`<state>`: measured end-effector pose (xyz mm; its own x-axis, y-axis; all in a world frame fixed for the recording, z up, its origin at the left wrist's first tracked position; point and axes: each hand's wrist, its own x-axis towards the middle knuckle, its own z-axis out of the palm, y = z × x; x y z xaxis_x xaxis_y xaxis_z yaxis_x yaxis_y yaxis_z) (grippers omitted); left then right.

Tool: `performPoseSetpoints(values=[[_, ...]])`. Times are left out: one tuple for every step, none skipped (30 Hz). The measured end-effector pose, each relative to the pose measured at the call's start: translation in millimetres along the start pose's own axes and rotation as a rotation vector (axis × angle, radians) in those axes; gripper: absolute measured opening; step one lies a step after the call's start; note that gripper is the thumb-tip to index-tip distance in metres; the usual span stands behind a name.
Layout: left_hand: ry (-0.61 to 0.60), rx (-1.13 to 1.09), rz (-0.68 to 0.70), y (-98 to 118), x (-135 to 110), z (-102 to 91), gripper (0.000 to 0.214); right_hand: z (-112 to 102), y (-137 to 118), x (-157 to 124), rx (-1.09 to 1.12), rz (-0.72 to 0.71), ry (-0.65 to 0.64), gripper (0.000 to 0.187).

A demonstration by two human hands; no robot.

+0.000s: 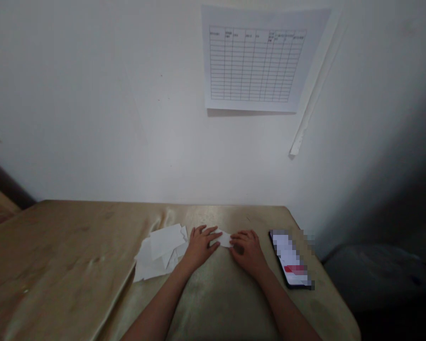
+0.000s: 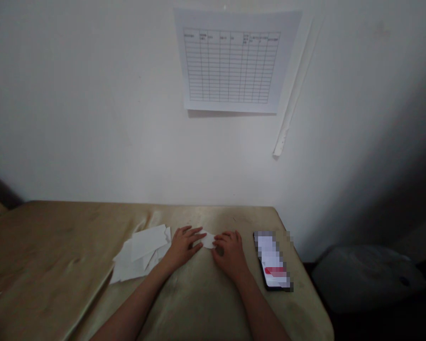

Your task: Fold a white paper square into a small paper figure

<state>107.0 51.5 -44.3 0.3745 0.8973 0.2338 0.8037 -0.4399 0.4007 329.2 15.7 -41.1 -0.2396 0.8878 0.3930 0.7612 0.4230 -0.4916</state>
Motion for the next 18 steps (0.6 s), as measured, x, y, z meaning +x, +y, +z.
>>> performPoseSetpoints(values=[[0.008,-0.003,-0.003,0,0,0.1,0.036,0,0,0,-0.002,-0.003,0.007,0.016],[0.014,-0.006,-0.005,-1,0,0.2,0.036,1,-1,0,-0.001,-0.006,0.013,0.015],[0.020,-0.009,-0.009,-1,0,0.2,0.035,1,-1,1,0.000,-0.008,0.016,0.015],[0.025,-0.012,-0.015,-1,1,0.0,0.034,1,-1,1,0.003,-0.010,0.019,0.015],[0.028,-0.016,-0.021,0,1,-0.3,0.033,1,0,1,0.004,-0.010,0.022,0.016],[0.030,-0.020,-0.026,0,2,-0.9,0.031,1,0,2,0.004,-0.008,0.026,0.017],[0.027,-0.024,-0.027,1,2,-1.5,0.030,1,0,2,0.001,-0.005,0.033,0.017],[0.019,-0.027,-0.021,2,2,-2.0,0.028,1,1,2,-0.004,-0.001,0.039,0.017],[0.008,-0.031,-0.011,2,2,-2.4,0.027,1,1,2,-0.010,0.001,0.045,0.016],[-0.002,-0.034,0.002,4,2,-2.7,0.025,0,1,3,-0.016,0.003,0.050,0.016],[-0.010,-0.036,0.012,5,2,-2.7,0.024,0,0,3,-0.021,0.003,0.051,0.015],[-0.015,-0.037,0.019,6,1,-2.5,0.024,-1,0,3,-0.024,0.003,0.049,0.015],[-0.016,-0.037,0.020,8,1,-2.2,0.024,-2,-1,3,-0.025,0.002,0.044,0.015],[-0.012,-0.036,0.017,9,0,-1.9,0.025,-2,-2,3,-0.024,0.001,0.038,0.015],[-0.006,-0.034,0.013,10,0,-1.6,0.026,-3,-3,3,-0.022,-0.002,0.030,0.014],[-0.001,-0.033,0.013,11,-1,-1.5,0.027,-4,-3,2,-0.018,-0.008,0.020,0.014],[0.004,-0.032,0.015,12,-2,-1.6,0.027,-4,-4,2,-0.015,-0.014,0.011,0.015],[0.009,-0.032,0.017,13,-2,-1.8,0.028,-5,-4,2,-0.012,-0.019,0.003,0.015]])
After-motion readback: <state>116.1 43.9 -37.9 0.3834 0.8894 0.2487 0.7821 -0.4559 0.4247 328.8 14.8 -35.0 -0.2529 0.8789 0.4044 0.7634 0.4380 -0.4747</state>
